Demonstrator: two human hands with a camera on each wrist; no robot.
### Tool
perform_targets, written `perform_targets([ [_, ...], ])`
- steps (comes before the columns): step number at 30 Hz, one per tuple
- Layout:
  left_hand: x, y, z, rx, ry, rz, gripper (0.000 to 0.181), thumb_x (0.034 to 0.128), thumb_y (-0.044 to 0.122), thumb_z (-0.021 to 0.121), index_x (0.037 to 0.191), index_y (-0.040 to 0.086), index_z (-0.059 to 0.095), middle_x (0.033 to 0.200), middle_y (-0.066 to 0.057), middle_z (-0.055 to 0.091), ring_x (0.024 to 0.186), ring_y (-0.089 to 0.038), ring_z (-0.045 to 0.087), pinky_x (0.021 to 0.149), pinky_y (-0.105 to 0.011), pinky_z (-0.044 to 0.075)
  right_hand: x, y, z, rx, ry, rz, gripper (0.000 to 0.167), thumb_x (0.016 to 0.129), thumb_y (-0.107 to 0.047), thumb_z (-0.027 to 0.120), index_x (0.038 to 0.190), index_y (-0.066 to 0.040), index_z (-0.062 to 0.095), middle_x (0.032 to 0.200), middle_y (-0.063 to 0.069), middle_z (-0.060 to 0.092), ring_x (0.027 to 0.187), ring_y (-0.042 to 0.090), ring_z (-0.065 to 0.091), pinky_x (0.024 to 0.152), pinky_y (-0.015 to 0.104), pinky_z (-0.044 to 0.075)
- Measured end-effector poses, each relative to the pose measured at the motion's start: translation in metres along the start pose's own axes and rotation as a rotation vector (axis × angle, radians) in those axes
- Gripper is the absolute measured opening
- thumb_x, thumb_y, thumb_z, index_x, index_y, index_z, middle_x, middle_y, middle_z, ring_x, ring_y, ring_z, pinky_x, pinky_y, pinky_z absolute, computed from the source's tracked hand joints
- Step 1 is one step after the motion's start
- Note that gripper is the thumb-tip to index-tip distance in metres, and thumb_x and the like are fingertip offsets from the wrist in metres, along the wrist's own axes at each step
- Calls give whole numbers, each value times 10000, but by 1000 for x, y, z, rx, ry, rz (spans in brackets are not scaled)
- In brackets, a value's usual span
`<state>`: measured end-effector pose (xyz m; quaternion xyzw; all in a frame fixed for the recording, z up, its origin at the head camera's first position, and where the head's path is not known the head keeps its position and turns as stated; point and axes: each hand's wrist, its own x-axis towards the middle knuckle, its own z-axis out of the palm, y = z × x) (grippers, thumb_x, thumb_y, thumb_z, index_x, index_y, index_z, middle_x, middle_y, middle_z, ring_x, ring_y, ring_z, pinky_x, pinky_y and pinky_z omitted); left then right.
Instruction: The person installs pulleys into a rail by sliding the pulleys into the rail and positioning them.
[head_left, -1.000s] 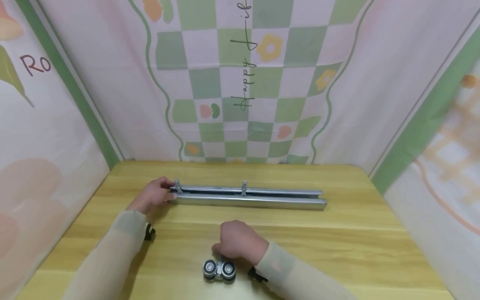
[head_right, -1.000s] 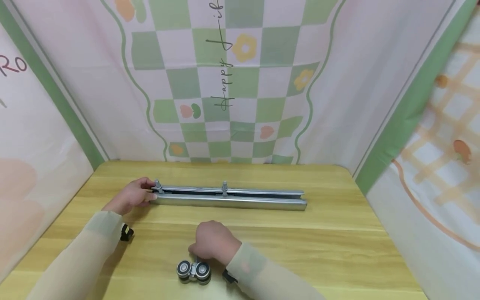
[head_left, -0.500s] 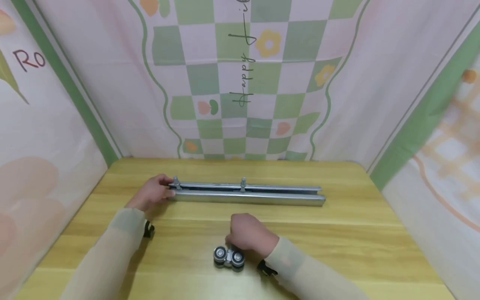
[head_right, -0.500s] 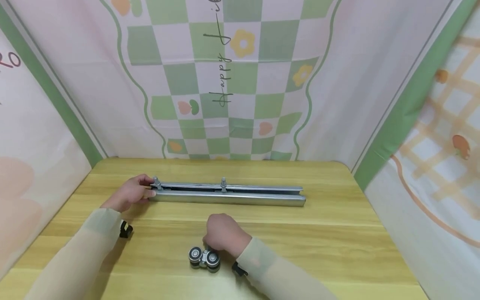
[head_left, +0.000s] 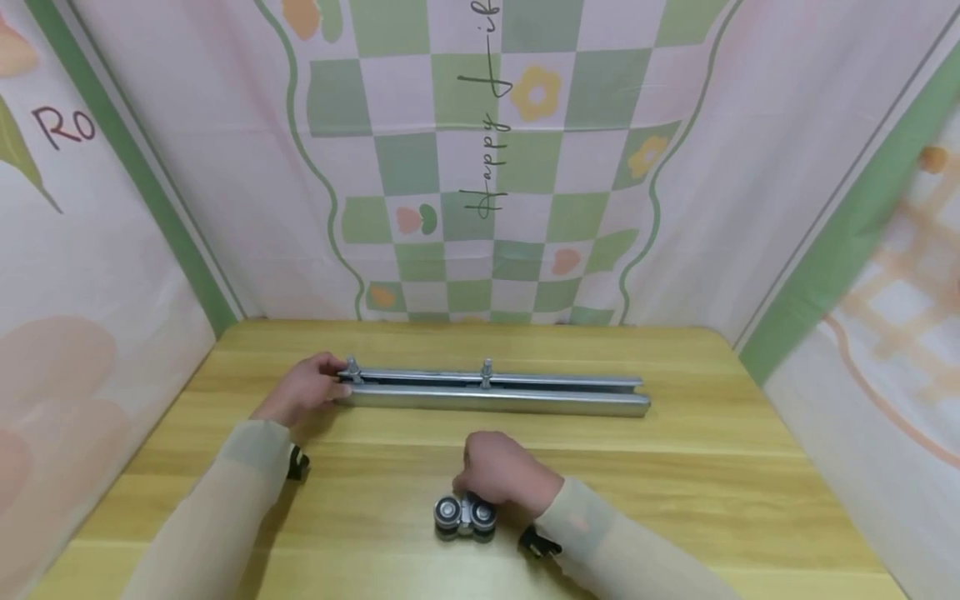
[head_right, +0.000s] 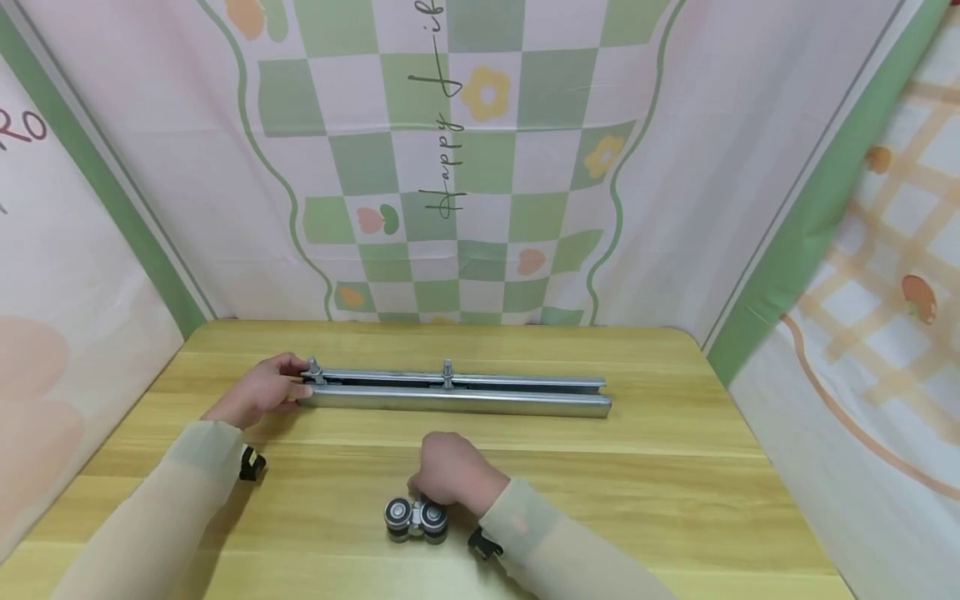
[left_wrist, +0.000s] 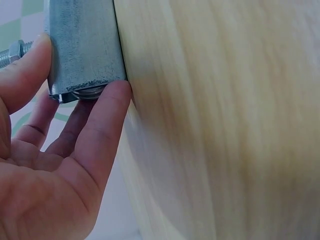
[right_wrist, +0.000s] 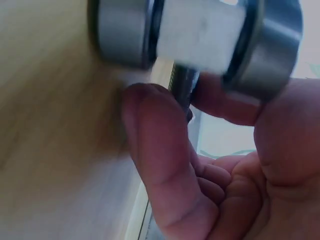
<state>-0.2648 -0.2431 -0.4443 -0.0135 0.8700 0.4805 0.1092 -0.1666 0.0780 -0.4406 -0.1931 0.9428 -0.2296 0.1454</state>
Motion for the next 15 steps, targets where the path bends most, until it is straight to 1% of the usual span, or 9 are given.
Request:
perform_targets([
  [4, 1, 0, 0, -7, 0, -1, 450, 884, 43, 724, 1292, -20, 544, 1313, -230, 535, 1014, -299, 571, 788, -400, 546, 1, 4, -4, 10, 27, -13, 236, 767, -212, 786, 777, -112, 572, 680, -31, 539, 615, 141, 513, 599, 319, 465],
  [8, 2, -2, 1, -17, -7, -5, 455, 883, 41, 724, 1294, -21, 539, 1319, -233, 529, 1008, -302, 575, 782, -395, 547, 1, 8, -7, 17, 36, -6, 236, 783, -220, 793, 828, -109, 590, 715, -35, 552, 646, 144, 523, 630, 334, 476],
  [15, 5, -3, 2, -76, -5, -36, 422, 881, 8, 716, 1266, -5, 545, 1334, -217, 518, 1039, -299, 559, 777, -377, 543, 0, 12, -10, 46, 56, -1, 236, 792, -220, 793, 899, -84, 634, 760, -32, 591, 695, 163, 548, 704, 379, 500],
])
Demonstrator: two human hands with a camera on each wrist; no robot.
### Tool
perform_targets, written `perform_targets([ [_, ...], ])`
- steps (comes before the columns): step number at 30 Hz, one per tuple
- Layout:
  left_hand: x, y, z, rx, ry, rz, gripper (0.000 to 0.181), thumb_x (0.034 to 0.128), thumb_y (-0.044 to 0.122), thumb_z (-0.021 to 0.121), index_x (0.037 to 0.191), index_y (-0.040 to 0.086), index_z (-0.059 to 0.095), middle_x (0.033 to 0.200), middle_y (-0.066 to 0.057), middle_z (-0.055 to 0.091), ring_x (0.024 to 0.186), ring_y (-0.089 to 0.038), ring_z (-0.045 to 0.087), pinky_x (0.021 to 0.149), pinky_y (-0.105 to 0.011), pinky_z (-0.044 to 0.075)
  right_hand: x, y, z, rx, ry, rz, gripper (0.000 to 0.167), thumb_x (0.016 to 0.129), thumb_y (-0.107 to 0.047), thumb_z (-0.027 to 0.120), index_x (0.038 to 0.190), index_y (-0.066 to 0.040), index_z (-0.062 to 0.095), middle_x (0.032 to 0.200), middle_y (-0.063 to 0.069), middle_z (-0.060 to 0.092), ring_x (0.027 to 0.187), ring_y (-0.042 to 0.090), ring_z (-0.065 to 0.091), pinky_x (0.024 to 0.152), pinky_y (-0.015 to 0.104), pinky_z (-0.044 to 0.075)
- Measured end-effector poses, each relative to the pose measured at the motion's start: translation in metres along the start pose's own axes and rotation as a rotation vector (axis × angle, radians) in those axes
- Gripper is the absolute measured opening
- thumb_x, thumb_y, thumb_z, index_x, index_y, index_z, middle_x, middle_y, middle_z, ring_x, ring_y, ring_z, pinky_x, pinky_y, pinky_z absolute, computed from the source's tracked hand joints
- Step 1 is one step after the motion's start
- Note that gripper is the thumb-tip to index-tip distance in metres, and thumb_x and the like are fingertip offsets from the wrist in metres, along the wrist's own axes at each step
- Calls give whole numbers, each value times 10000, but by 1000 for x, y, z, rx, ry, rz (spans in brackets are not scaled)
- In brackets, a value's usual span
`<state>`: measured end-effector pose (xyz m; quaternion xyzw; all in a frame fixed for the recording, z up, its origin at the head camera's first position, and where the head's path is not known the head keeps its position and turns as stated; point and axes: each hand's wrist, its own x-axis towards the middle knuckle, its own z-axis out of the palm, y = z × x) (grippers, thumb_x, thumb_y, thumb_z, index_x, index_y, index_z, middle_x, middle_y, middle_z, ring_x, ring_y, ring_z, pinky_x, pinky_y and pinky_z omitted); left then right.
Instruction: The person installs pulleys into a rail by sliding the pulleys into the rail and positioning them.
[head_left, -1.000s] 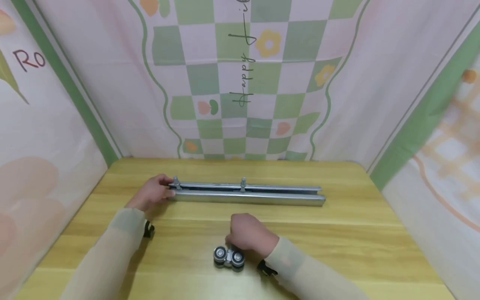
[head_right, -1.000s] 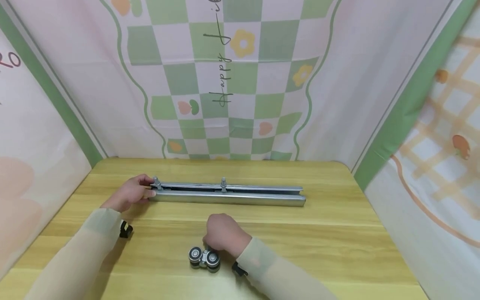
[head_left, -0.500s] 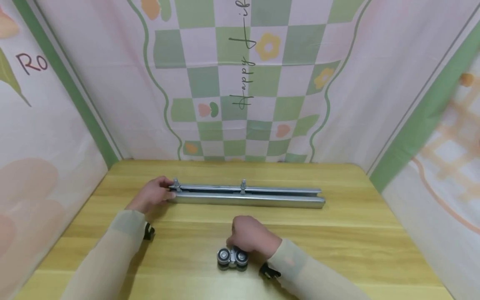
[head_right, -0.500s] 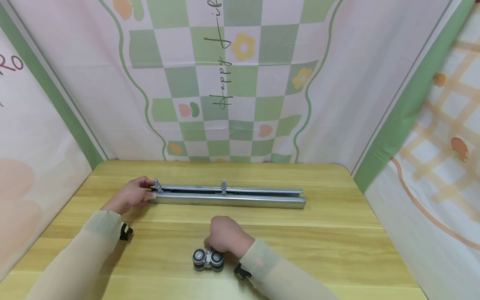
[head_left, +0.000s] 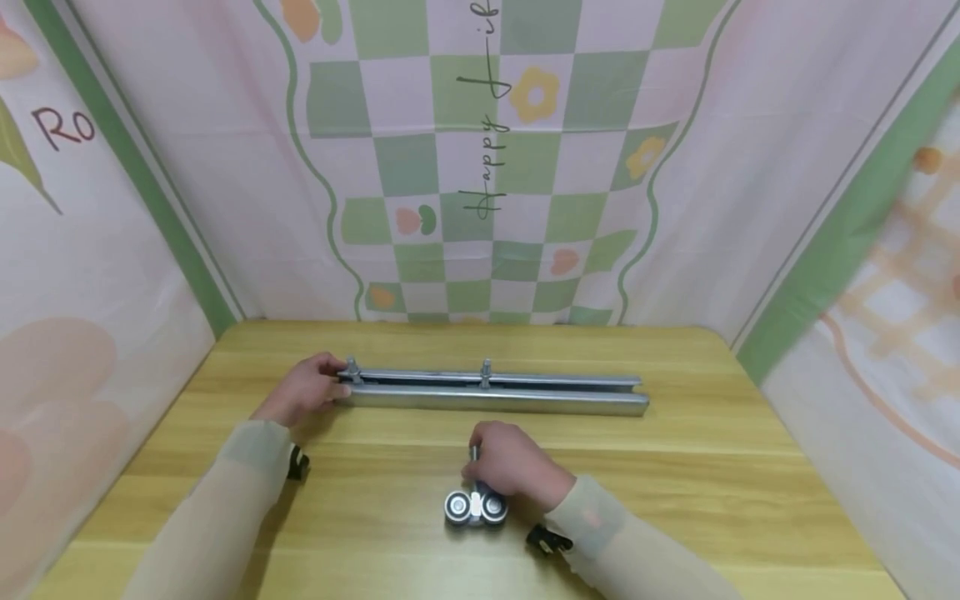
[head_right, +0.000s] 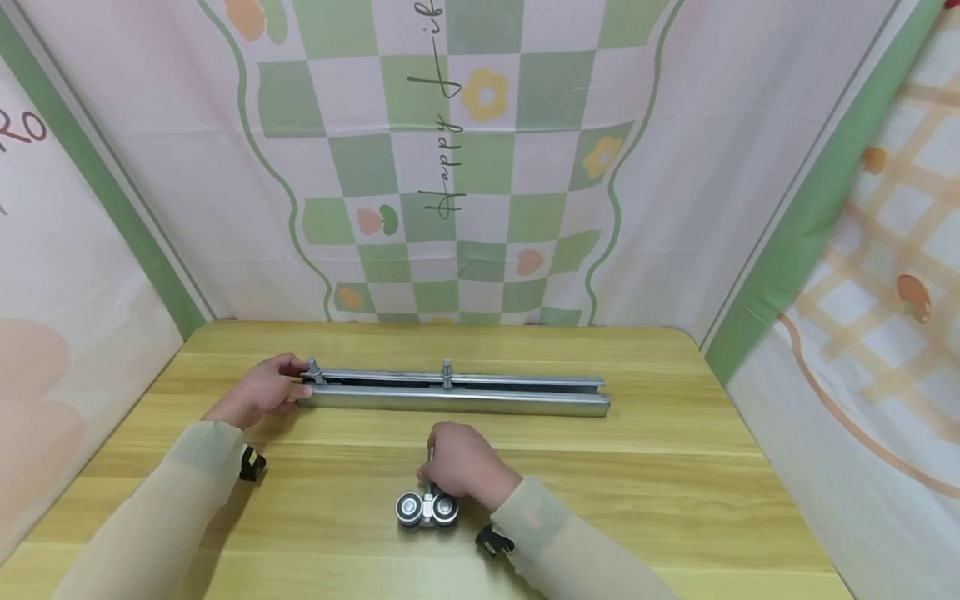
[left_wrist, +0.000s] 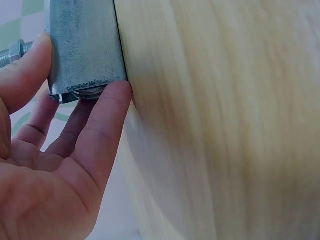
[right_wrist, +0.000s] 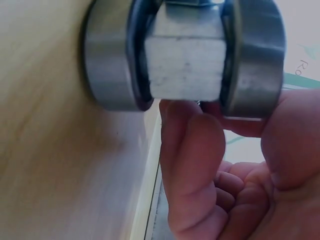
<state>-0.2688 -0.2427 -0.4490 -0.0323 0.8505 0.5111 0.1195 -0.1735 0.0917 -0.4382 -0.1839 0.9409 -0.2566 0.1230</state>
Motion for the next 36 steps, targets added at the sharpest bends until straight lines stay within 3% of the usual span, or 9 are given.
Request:
perform_targets([
  [10, -1, 2, -3, 24, 2, 7, 399, 887, 29, 716, 1248, -5, 548, 1320, -215, 525, 1035, -307, 556, 771, -377, 541, 0, 1, -2, 44, 21, -14, 266, 805, -197, 785, 983, -59, 642, 798, -13, 611, 697, 156, 554, 719, 389, 505],
  [15, -1, 2, -3, 27, -2, 8, 401, 890, 33, 714, 1253, -4, 547, 1319, -212, 525, 1041, -304, 555, 781, -376, 542, -3, 0, -3, 70, 9, 4, 294, 811, -176, 781, 1023, -38, 634, 793, -6, 602, 652, 146, 545, 659, 356, 492],
  [24, -2, 3, -3, 39, -7, 8, 429, 886, 30, 714, 1275, -9, 538, 1328, -223, 513, 1052, -315, 552, 799, -390, 543, -11, -6, -7, 181, -12, 12, 343, 846, -144, 759, 1118, -5, 605, 642, -11, 588, 520, 137, 563, 495, 321, 489],
  [29, -2, 2, -3, 48, -12, -2, 438, 884, 36, 717, 1281, -4, 537, 1327, -222, 513, 1055, -316, 552, 798, -388, 542, -18, -6, -8, 207, 41, -31, 356, 864, -129, 741, 1157, 1, 587, 642, -22, 583, 506, 132, 549, 448, 312, 477],
  [36, -3, 1, -2, 39, -18, -4, 429, 894, 41, 709, 1284, 0, 534, 1342, -219, 505, 1083, -326, 550, 827, -406, 539, -27, -4, -11, 159, 156, -90, 326, 890, -134, 691, 1171, -16, 575, 687, -79, 589, 490, 100, 522, 427, 293, 458],
])
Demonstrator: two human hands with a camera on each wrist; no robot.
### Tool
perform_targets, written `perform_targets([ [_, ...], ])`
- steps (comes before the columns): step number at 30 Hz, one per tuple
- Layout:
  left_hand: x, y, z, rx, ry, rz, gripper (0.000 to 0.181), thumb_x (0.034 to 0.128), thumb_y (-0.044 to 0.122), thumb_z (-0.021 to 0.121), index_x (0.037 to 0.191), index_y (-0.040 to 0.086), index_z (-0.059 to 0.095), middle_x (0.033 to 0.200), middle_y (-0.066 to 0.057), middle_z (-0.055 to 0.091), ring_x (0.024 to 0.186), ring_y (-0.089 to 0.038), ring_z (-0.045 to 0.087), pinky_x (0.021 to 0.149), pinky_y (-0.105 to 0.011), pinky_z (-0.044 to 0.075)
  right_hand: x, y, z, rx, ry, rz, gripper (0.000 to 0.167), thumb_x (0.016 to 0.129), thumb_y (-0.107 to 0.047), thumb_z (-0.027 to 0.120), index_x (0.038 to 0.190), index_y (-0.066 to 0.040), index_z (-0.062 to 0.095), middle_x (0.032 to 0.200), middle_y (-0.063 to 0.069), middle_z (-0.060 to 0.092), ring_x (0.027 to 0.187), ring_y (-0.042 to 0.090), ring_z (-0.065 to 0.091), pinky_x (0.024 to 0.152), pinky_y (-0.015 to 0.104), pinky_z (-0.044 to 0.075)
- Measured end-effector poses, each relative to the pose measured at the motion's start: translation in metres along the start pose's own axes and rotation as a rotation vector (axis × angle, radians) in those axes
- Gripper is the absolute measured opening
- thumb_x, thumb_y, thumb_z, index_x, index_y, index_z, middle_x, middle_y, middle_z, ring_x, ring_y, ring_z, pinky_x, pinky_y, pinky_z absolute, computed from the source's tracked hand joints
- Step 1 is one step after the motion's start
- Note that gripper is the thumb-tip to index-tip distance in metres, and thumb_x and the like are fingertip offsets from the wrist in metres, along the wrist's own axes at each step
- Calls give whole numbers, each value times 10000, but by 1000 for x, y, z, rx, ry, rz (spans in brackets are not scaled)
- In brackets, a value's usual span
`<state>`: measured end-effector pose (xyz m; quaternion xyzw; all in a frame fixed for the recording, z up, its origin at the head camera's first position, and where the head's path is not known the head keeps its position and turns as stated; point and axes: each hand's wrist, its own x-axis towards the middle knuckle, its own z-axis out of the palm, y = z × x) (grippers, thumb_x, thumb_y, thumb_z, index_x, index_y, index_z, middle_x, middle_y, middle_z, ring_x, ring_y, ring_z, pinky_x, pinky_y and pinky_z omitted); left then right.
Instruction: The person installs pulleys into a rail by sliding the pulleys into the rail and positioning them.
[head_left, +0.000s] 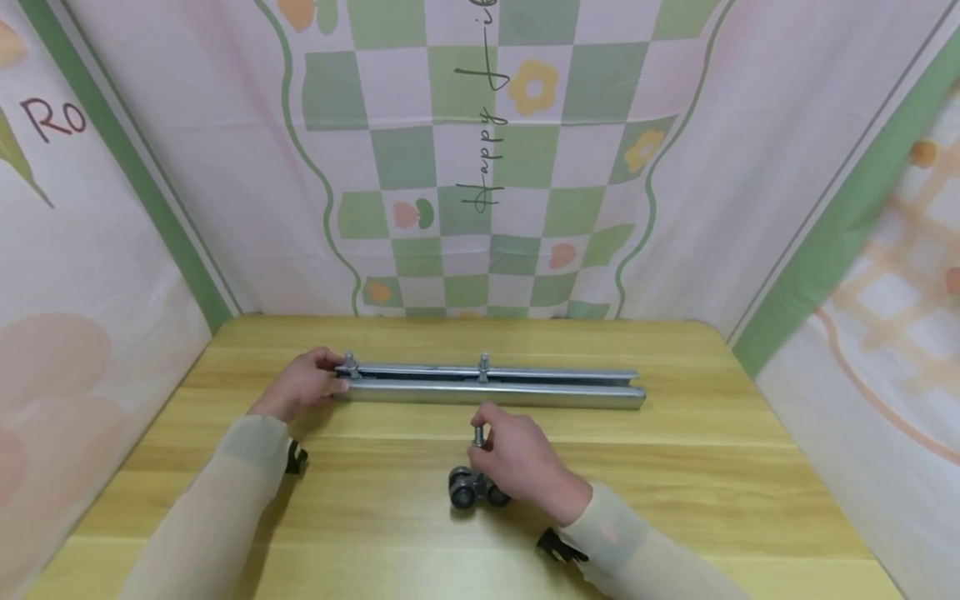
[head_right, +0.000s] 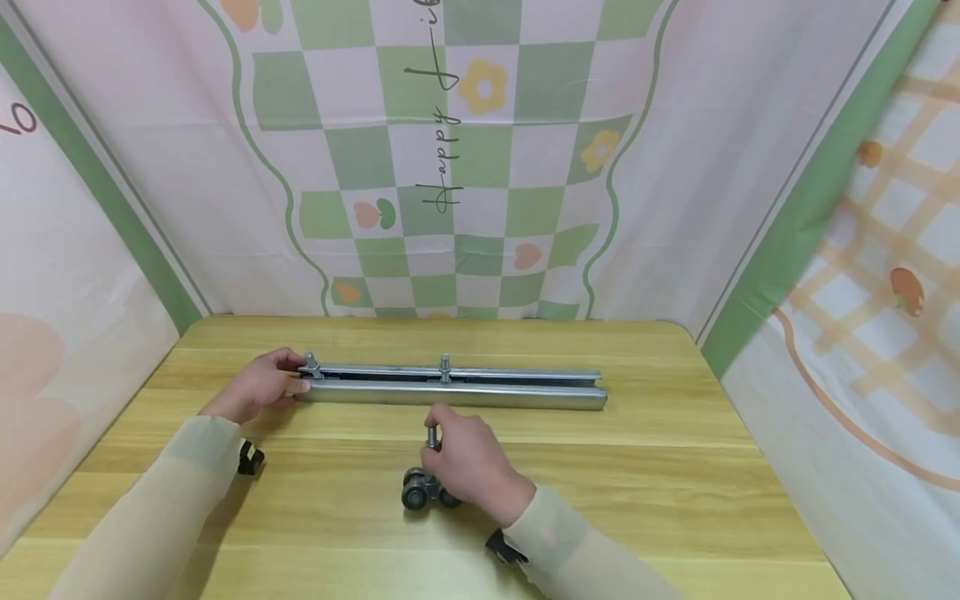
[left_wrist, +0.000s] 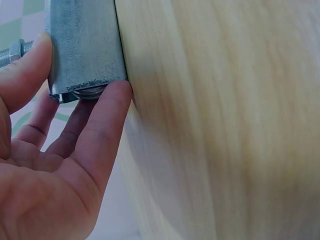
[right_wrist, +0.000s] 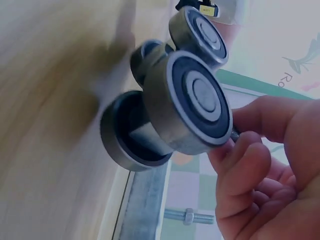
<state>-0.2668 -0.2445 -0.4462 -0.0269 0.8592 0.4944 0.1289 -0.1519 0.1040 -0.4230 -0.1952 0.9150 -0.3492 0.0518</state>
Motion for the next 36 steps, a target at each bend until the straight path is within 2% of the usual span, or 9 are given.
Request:
perform_targets([
  [7, 1, 0, -1, 6, -3, -3, 427, 892, 52, 713, 1280, 8, 542, 1342, -217, 508, 1082, -328, 554, 831, -409, 540, -8, -2, -7, -73, 66, -82, 230, 900, -142, 684, 1099, -78, 588, 660, -115, 575, 484, 61, 493, 432, 260, 447],
  [12, 2, -1, -1, 9, -1, 0, 424, 894, 55, 714, 1279, 8, 542, 1333, -212, 513, 1056, -312, 559, 811, -394, 542, -15, 1, -13, -148, 135, -149, 204, 880, -116, 698, 1050, -82, 591, 639, -119, 552, 468, 32, 442, 424, 242, 415],
  [22, 1, -3, -2, -9, -5, -2, 419, 895, 47, 710, 1276, 8, 540, 1327, -211, 511, 1051, -311, 562, 807, -392, 539, -32, 15, -30, -181, 233, -222, 209, 832, -89, 745, 988, -93, 606, 659, -102, 591, 489, -18, 440, 442, 204, 419],
  [30, 2, -4, -3, -31, -13, -15, 419, 896, 40, 705, 1278, 13, 537, 1335, -201, 505, 1065, -309, 558, 818, -393, 537, -49, 25, -47, -209, 236, -199, 216, 828, -95, 765, 980, -98, 612, 695, -108, 604, 549, -15, 497, 485, 195, 451],
  [36, 2, -4, -2, -35, -16, -12, 418, 901, 42, 701, 1282, 11, 531, 1338, -203, 499, 1069, -312, 557, 825, -402, 539, -60, 37, -57, -208, 216, -119, 223, 822, -92, 768, 951, -132, 590, 719, -115, 630, 599, -3, 554, 517, 200, 481],
])
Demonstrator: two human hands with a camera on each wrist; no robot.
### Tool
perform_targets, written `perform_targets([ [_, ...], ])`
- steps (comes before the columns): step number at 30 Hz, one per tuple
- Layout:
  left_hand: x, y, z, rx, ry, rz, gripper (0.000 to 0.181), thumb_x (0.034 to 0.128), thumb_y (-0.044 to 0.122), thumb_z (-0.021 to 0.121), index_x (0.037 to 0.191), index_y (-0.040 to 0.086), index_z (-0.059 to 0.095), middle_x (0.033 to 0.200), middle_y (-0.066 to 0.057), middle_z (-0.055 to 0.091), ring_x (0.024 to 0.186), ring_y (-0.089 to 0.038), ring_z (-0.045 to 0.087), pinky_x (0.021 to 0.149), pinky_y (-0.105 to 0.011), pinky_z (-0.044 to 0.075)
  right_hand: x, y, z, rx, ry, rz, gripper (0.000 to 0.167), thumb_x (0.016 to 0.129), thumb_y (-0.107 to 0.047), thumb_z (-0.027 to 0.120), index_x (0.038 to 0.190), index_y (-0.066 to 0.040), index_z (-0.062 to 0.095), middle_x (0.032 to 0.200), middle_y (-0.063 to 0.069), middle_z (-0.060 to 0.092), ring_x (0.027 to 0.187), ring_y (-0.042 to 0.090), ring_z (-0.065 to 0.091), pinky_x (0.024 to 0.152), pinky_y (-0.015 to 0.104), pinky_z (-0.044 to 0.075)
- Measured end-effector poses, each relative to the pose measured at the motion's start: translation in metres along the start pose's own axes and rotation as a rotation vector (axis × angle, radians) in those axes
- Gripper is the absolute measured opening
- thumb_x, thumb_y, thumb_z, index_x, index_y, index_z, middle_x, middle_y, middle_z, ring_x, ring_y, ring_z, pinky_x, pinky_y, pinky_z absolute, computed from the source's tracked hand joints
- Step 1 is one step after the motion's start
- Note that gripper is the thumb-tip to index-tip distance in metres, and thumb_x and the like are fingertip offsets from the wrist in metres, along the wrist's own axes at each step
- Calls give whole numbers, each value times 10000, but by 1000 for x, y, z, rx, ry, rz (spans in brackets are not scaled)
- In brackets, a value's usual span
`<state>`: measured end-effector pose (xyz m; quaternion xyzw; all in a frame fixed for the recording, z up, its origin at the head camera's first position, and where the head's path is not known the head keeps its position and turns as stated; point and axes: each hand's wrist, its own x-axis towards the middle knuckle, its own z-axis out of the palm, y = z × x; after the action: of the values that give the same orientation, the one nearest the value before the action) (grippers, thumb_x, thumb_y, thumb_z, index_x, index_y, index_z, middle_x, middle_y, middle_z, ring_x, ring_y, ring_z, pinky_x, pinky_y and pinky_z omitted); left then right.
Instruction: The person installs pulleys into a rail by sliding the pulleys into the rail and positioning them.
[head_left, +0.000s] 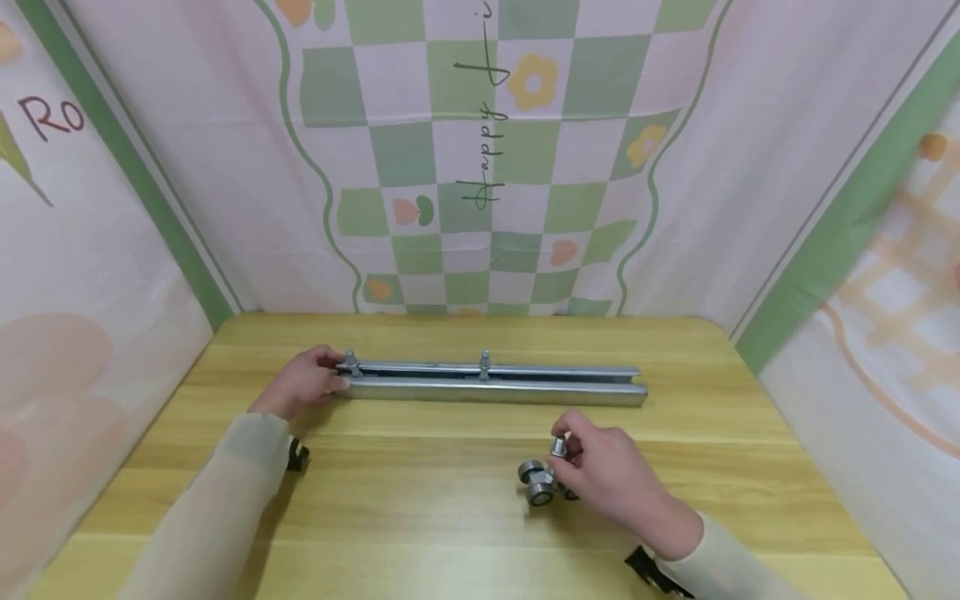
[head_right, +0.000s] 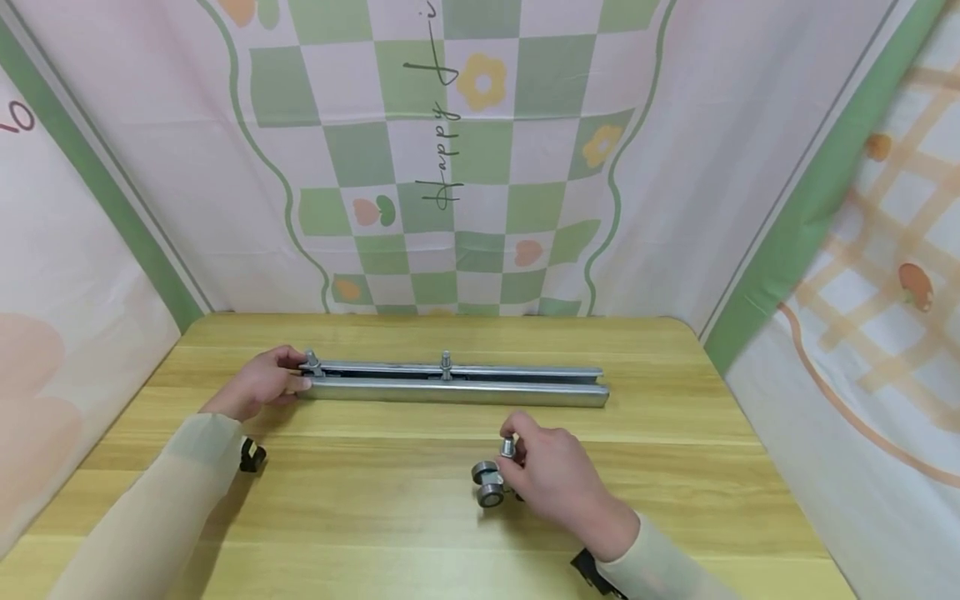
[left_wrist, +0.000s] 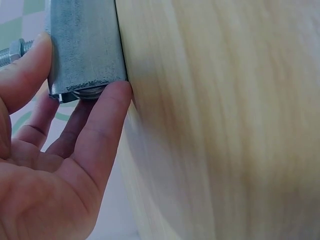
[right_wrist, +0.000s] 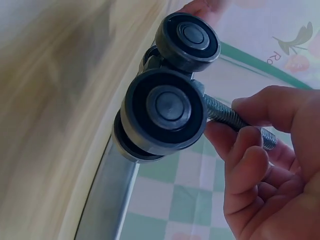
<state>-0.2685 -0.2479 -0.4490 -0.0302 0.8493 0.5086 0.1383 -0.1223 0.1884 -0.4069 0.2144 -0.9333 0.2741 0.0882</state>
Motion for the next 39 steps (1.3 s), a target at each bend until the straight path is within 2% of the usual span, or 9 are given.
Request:
perform_targets([
  [10, -1, 2, 1, 1, 4, 0, 404, 896, 31, 698, 1263, -1, 531, 1331, -214, 501, 1061, -313, 560, 811, -395, 544, -10, 15, -8, -13, -46, 108, 224, 840, -87, 754, 955, -162, 577, 740, -120, 631, 617, 18, 560, 522, 213, 479],
  [21, -1, 2, 1, 4, -9, -5, 405, 897, 41, 703, 1262, 3, 532, 1331, -209, 501, 1069, -314, 555, 816, -395, 540, -14, 19, -10, -11, -73, 155, 227, 841, -92, 755, 970, -161, 581, 751, -117, 635, 610, 26, 537, 519, 229, 467],
  [24, -2, 3, 0, 7, -12, -1, 404, 894, 40, 703, 1258, 0, 532, 1328, -211, 502, 1063, -316, 554, 808, -390, 541, -15, 21, -8, -21, -87, 155, 231, 843, -97, 758, 974, -165, 580, 753, -114, 632, 603, 27, 528, 524, 233, 465],
  [33, -2, 4, -1, 15, -14, 2, 422, 908, 52, 701, 1288, 3, 522, 1356, -215, 487, 1072, -316, 554, 818, -399, 542, -17, 26, -1, -64, -48, 60, 261, 824, -116, 788, 951, -172, 568, 725, -116, 615, 576, -1, 503, 520, 225, 460],
  [36, -2, 4, -1, 15, -11, 3, 427, 907, 52, 705, 1290, 4, 522, 1363, -214, 484, 1075, -317, 552, 819, -401, 541, -18, 28, -2, -52, -65, 71, 244, 835, -126, 781, 948, -171, 570, 733, -116, 613, 597, 7, 517, 533, 229, 469],
  [39, -2, 4, 0, 13, -8, 1, 427, 904, 52, 706, 1288, 6, 524, 1358, -211, 487, 1074, -316, 551, 817, -400, 541, -18, 30, -5, 22, -112, 143, 215, 855, -172, 780, 960, -168, 592, 784, -115, 636, 676, 26, 574, 606, 244, 511],
])
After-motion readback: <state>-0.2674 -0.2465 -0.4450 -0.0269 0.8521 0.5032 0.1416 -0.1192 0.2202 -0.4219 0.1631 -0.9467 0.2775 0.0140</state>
